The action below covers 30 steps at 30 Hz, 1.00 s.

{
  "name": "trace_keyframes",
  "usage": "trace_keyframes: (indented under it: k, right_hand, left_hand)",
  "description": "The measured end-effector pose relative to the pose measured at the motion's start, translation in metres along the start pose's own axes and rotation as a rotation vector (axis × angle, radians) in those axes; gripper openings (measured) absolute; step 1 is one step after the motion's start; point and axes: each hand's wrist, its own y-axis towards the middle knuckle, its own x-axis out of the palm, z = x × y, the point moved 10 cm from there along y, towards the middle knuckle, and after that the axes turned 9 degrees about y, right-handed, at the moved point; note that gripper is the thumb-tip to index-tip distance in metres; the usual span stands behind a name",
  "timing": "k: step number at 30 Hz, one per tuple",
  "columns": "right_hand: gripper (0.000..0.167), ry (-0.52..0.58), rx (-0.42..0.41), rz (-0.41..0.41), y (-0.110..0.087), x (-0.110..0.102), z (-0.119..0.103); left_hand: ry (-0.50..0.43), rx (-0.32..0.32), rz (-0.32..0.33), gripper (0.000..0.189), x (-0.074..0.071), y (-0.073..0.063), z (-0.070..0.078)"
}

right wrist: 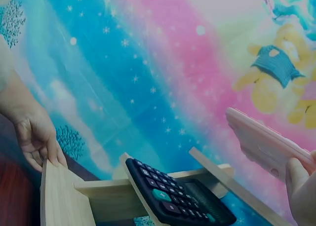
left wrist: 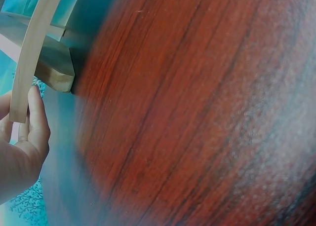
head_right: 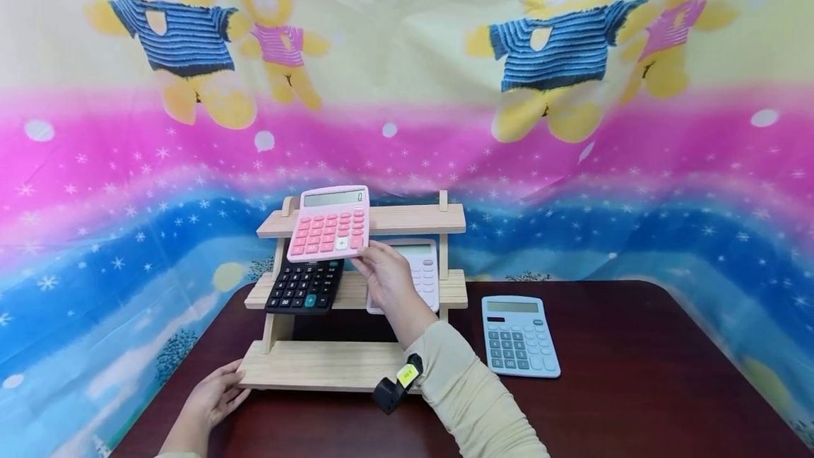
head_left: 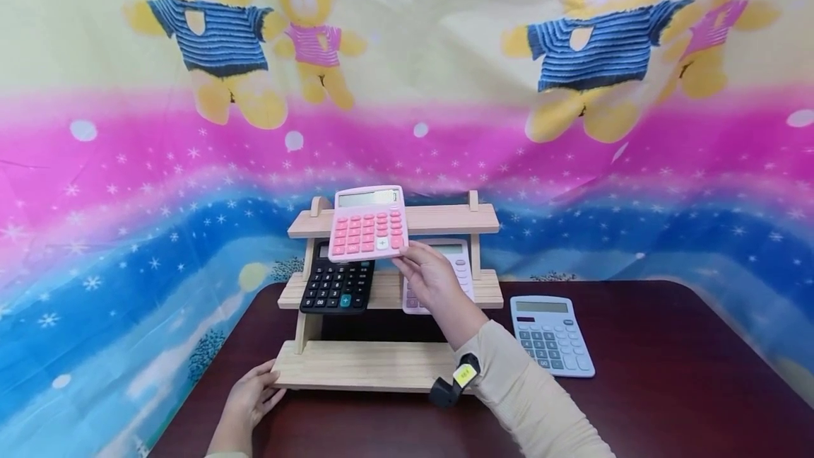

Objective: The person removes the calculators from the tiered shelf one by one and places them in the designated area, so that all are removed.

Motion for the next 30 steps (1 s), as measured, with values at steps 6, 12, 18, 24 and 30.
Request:
trace_keyframes:
  k: [6, 12, 18, 24, 30]
  right_hand:
    - [0.043, -0.003, -0.02, 0.005, -0.013, -0.008, -0.008]
    - [0.044, 0.015, -0.04, 0.004, -0.022, -0.016, -0.022]
    - [0.048, 0.059, -0.016, 0.038, -0.03, -0.028, -0.032]
    - [0.05, 0.076, -0.005, 0.058, -0.039, -0.043, -0.044]
    - [0.041, 0.13, -0.017, 0.073, -0.048, -0.065, -0.058]
  left_hand:
    - [0.007, -0.008, 0.01, 0.057, -0.002, 0.0, -0.002]
    - [0.05, -0.004, 0.018, 0.055, -0.001, 0.002, 0.0]
    - [0.053, 0.005, 0.007, 0.053, 0.003, 0.002, 0.004]
    - [0.028, 0.018, 0.007, 0.053, 0.004, 0.002, 0.005]
    - [0.037, 0.002, 0.034, 0.053, 0.001, 0.003, 0.0]
